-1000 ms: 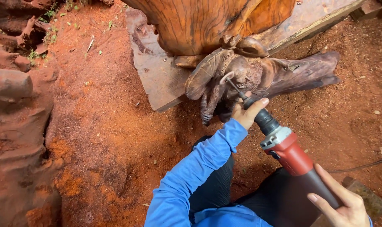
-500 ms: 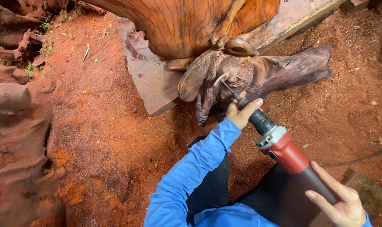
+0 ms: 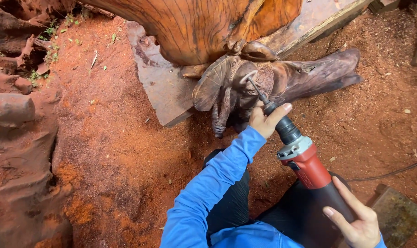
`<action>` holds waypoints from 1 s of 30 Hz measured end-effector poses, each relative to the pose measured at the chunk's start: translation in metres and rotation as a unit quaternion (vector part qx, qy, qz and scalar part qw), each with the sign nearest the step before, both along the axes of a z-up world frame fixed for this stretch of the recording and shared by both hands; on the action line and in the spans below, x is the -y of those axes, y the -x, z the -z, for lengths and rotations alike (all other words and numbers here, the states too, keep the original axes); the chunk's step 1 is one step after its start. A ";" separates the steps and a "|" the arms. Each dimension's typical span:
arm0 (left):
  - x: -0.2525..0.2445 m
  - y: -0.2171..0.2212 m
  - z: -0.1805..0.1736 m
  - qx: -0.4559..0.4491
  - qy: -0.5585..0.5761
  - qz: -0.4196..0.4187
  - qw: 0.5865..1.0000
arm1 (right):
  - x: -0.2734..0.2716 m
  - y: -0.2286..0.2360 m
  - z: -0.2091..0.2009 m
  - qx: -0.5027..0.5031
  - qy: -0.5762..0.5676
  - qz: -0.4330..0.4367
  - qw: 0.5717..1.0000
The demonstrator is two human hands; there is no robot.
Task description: Sanding a wooden statue using a handheld rotary tool to smooth the surface and refine details.
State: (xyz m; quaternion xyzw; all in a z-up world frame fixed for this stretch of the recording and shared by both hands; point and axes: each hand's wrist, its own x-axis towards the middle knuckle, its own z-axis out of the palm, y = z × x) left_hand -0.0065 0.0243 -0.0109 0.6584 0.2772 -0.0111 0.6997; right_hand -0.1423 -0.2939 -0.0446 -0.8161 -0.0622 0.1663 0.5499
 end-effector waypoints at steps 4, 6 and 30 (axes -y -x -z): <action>0.005 -0.008 0.010 0.041 0.042 -0.004 0.998 | -0.004 -0.002 0.004 -0.006 0.009 0.018 1.000; 0.007 -0.011 0.010 0.040 0.038 -0.019 0.998 | -0.004 -0.003 0.002 0.032 0.028 0.000 0.999; 0.021 -0.002 0.022 -0.013 -0.049 -0.041 0.998 | 0.031 -0.027 0.025 -0.032 -0.010 -0.011 0.999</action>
